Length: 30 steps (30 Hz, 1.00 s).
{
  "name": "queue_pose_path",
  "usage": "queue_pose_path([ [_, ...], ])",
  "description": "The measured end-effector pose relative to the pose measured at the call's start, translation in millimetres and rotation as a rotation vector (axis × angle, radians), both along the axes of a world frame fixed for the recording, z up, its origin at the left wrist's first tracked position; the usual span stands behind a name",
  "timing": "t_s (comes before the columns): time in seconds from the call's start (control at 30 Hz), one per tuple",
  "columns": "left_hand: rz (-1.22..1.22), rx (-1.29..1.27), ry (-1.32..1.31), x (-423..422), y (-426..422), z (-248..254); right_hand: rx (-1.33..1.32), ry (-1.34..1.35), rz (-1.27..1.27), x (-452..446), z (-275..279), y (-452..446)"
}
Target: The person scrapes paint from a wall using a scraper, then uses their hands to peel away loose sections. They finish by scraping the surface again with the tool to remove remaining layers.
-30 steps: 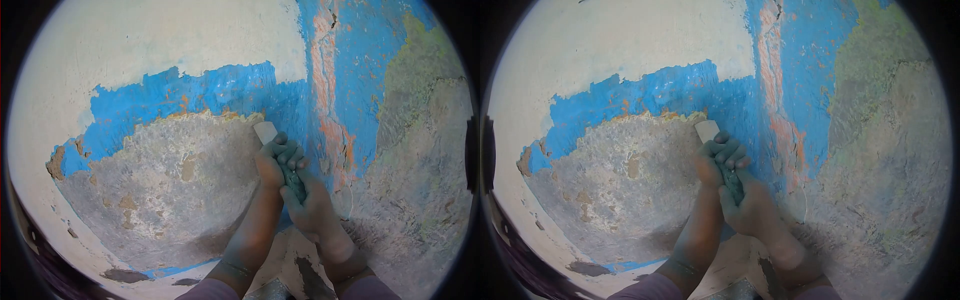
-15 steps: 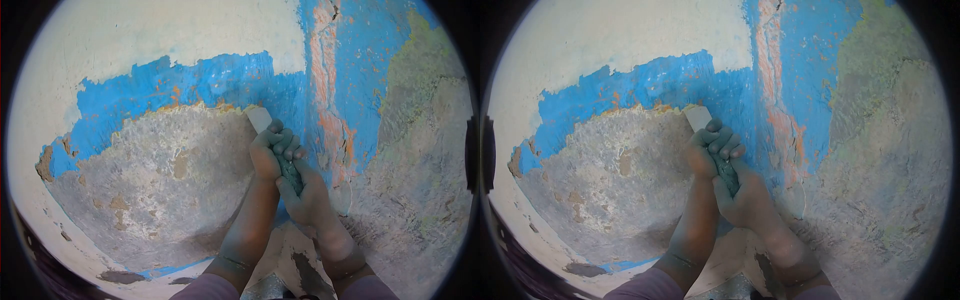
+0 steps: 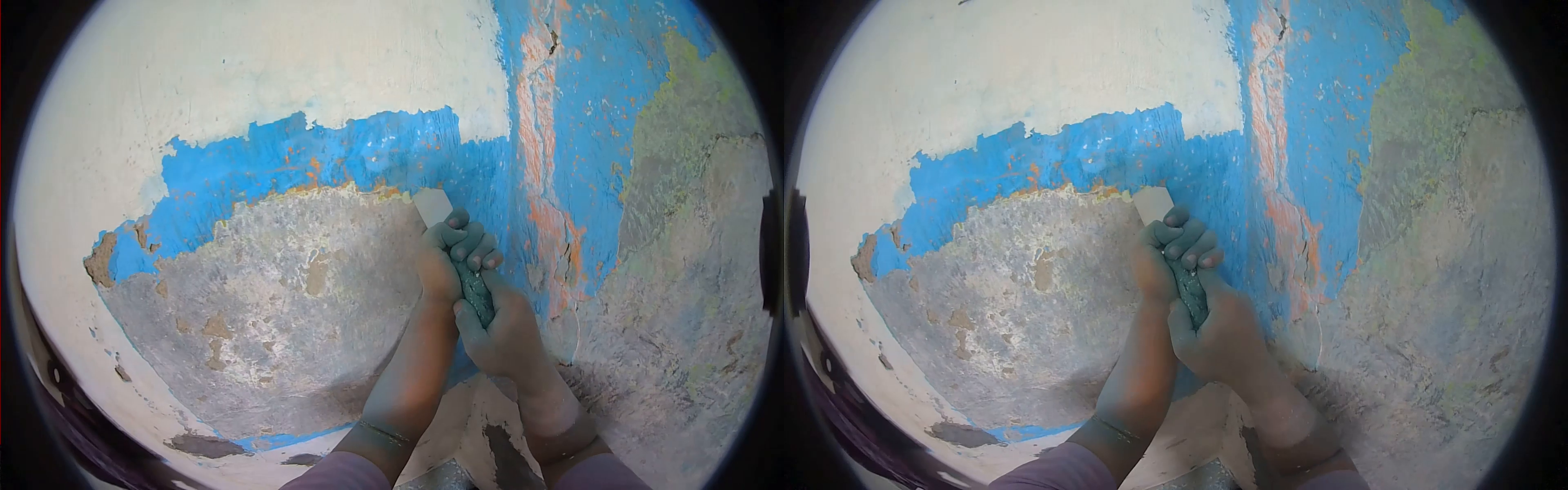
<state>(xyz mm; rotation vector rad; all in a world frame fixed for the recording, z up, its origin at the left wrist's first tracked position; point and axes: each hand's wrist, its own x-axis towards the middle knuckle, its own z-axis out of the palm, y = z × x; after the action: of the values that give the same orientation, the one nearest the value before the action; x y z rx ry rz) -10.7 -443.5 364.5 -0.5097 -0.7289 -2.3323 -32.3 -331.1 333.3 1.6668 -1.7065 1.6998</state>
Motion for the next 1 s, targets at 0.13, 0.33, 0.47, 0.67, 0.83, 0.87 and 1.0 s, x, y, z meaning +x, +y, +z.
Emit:
queue_pose_path([
  [0.13,0.013,0.014,-0.011,0,4,-4,0.110,-0.019,0.016,-1,0,12],
  [0.33,0.011,0.066,0.001,-5,9,-7,0.020,-0.012,0.028,-11,-3,6],
  [0.47,0.037,0.013,-0.014,-4,7,-13,-0.003,-0.058,0.083,-10,-12,6],
  [0.67,0.049,0.043,-0.051,-7,7,-20,0.006,-0.002,0.042,-13,-14,9],
  [0.83,0.241,-0.045,-0.191,0,7,-36,-0.124,0.056,-0.066,-16,-44,14],
  [0.87,0.335,-0.188,-0.239,2,6,-38,-0.127,0.050,-0.061,-16,-48,12],
  [1.0,0.532,-0.616,-0.349,33,11,-32,-0.135,-0.315,0.196,3,-49,19],
])
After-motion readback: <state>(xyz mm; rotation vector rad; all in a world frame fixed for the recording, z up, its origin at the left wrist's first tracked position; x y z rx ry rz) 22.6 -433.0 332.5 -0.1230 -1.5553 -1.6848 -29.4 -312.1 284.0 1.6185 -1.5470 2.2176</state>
